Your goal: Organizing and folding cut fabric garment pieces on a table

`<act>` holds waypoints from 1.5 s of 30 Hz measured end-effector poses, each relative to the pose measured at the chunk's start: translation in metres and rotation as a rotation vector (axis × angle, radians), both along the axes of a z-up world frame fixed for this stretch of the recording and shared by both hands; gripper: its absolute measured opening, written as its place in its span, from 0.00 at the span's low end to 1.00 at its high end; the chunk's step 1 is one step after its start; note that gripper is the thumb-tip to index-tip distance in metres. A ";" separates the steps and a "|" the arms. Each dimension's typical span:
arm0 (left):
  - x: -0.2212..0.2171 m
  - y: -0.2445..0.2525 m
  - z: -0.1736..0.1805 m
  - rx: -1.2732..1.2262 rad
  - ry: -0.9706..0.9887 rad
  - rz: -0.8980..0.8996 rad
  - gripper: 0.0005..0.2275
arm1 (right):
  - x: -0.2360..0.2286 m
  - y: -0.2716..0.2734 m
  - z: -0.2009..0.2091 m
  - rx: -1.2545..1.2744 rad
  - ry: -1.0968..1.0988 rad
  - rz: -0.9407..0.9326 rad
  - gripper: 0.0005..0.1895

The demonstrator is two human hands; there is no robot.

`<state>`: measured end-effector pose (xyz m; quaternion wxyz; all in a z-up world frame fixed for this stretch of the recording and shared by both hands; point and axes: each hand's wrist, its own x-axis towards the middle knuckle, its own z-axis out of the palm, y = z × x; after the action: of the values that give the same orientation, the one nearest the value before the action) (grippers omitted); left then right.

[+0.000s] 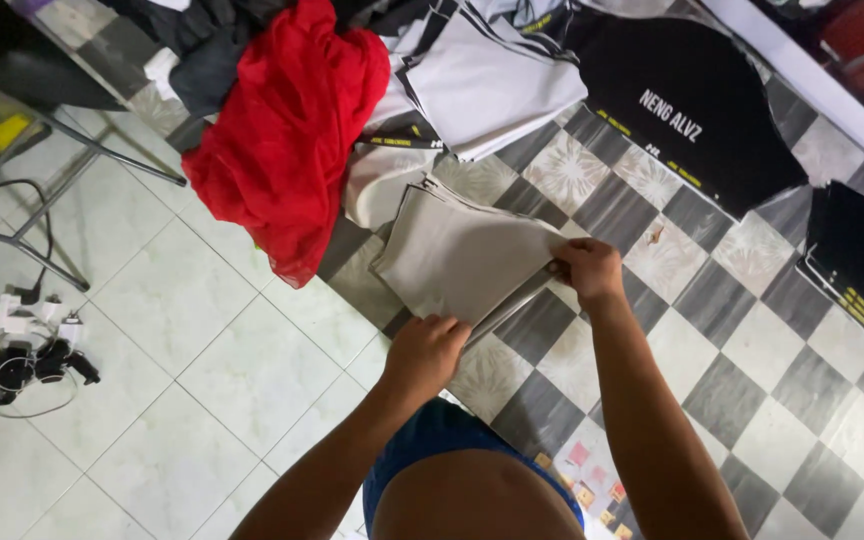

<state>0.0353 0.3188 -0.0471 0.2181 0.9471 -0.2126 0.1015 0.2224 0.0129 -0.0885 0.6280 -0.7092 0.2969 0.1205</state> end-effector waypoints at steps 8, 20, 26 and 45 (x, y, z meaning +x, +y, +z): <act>-0.007 -0.017 0.001 -0.066 0.000 -0.033 0.05 | -0.023 -0.026 -0.010 -0.086 -0.018 -0.023 0.21; 0.056 0.013 0.053 -0.057 0.227 0.204 0.11 | -0.097 -0.038 0.014 0.143 -0.083 -0.300 0.08; 0.169 0.081 0.023 0.016 0.227 0.383 0.12 | -0.102 -0.045 -0.003 0.182 -0.140 -0.351 0.08; 0.354 0.248 0.147 -0.482 0.505 -0.051 0.13 | -0.087 0.019 0.042 -0.207 -0.016 -0.731 0.08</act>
<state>0.3890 0.5672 0.1004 0.4836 0.8580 -0.1454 -0.0939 0.1357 0.0320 -0.0469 0.5567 -0.6172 0.5361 -0.1474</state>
